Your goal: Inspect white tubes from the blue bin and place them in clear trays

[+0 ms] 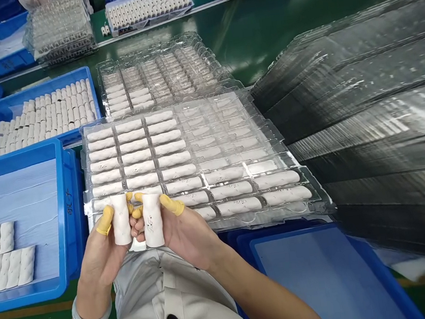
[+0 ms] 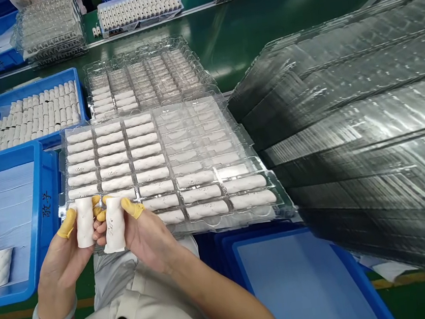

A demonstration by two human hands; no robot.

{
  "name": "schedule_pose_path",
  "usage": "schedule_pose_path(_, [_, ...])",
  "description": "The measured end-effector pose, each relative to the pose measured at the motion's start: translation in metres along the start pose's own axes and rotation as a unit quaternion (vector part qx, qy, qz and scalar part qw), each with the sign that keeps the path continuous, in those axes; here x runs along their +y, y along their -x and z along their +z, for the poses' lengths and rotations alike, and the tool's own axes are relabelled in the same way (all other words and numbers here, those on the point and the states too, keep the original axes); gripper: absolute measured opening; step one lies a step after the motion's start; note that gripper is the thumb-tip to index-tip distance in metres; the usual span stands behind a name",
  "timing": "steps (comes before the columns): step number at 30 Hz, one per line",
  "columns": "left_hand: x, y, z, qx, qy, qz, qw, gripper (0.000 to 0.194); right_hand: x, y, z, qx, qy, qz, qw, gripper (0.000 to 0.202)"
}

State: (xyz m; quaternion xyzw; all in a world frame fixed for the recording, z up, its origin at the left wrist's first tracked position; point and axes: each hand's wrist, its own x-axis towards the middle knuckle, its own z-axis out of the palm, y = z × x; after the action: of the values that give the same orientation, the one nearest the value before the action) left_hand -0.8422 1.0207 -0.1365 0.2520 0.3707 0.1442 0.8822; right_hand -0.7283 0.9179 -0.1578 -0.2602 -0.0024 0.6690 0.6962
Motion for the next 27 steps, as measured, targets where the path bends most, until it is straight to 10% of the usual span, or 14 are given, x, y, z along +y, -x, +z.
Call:
schedule_pose_path(14, [-0.0040, -0.0018, -0.0036, 0.028, 0.002, 0.013, 1.000, 0.030, -0.0014, 0.0027, -0.0037, 0.005, -0.001, -0.017, 1.000, 0.030])
schedule_pose_path(20, [-0.0073, -0.0021, -0.0027, -0.036, -0.004, -0.010, 0.999, 0.041, -0.0033, 0.0066, -0.0025, 0.006, 0.044, -0.011, 0.999, 0.035])
schedule_pose_path(27, [-0.0077, -0.0032, -0.0004, 0.014, -0.014, 0.005, 1.000, 0.039, -0.0023, 0.0055, -0.0006, 0.019, 0.014, -0.010, 1.000, 0.054])
